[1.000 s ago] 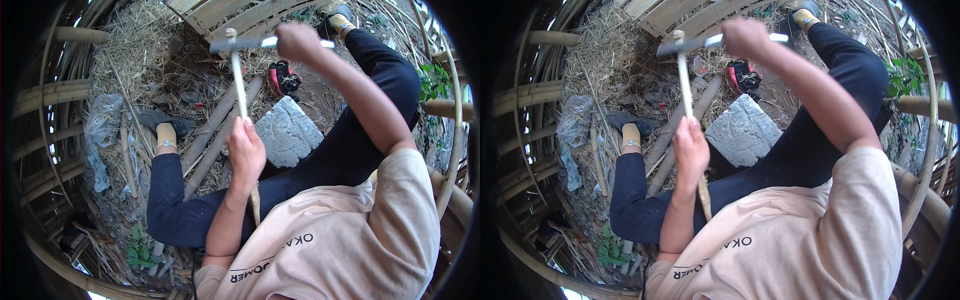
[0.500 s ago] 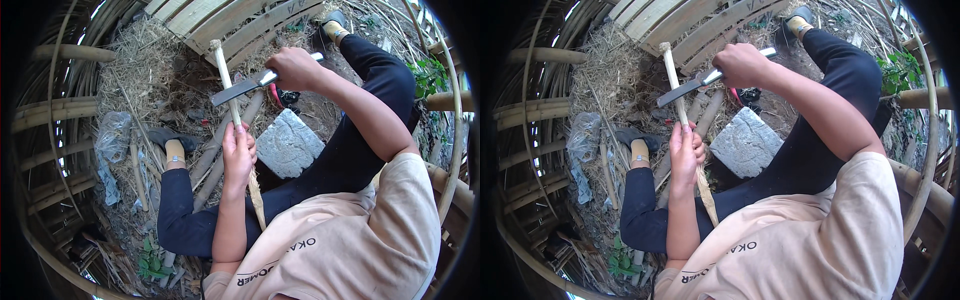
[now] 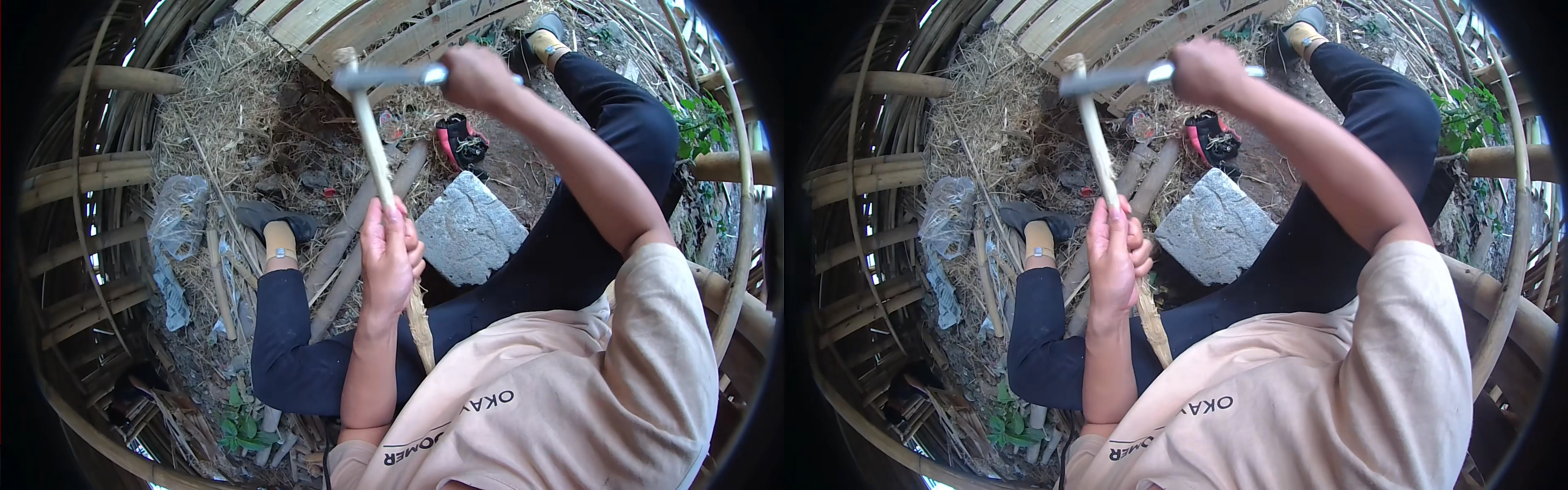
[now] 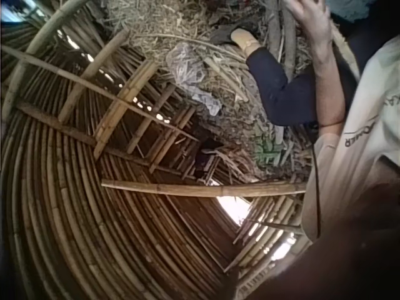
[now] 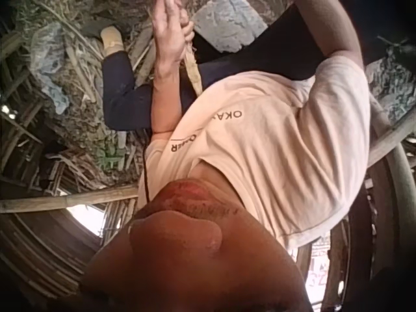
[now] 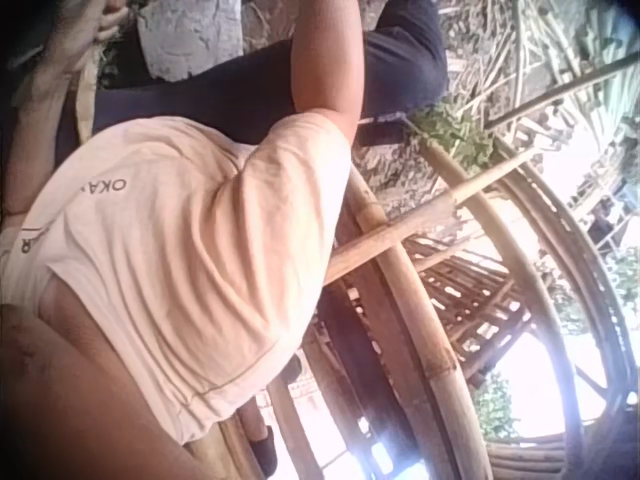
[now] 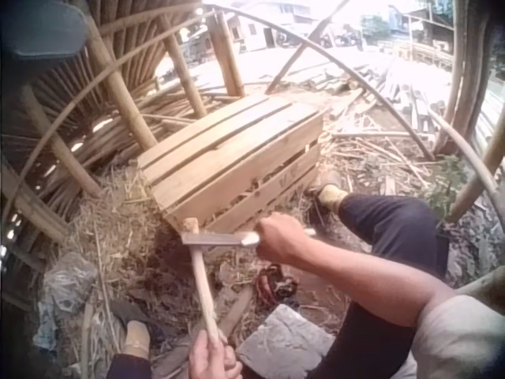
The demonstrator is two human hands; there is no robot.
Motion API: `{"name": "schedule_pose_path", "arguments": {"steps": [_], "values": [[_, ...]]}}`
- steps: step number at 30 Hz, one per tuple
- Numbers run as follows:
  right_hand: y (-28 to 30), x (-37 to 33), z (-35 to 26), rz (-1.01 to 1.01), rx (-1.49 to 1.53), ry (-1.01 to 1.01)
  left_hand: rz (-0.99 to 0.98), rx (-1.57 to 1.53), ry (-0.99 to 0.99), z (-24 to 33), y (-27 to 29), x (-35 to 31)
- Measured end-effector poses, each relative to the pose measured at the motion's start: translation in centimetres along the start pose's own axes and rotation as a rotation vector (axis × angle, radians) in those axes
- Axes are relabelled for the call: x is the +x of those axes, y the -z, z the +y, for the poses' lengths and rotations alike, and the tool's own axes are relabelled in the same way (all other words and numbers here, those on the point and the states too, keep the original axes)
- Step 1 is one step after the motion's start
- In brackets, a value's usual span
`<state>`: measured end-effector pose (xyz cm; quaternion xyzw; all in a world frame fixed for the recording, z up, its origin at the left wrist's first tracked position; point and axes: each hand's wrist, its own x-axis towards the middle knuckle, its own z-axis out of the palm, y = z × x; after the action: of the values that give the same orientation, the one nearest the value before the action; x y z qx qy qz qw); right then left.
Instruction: The person shaves the bark off a thin wooden stick using a knife while resting it against a stone block.
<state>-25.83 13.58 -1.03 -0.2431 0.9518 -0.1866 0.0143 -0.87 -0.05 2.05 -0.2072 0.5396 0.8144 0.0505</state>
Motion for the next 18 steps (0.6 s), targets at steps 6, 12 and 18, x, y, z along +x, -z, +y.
{"name": "schedule_pose_path", "arguments": {"steps": [6, 12, 18], "values": [[2.0, 0.0, 3.6, 0.313, 0.079, 0.216, -0.127, -0.151, 0.01, 0.2, 0.9, 0.5], [2.0, -2.4, 0.3, 0.096, 0.063, 0.359, -0.125, -0.133, 0.042, 0.8, 1.7, 0.9], [1.5, -3.8, -1.9, -0.047, 0.078, 0.395, 0.052, 0.07, 0.047, 0.2, 1.7, 1.1]]}}
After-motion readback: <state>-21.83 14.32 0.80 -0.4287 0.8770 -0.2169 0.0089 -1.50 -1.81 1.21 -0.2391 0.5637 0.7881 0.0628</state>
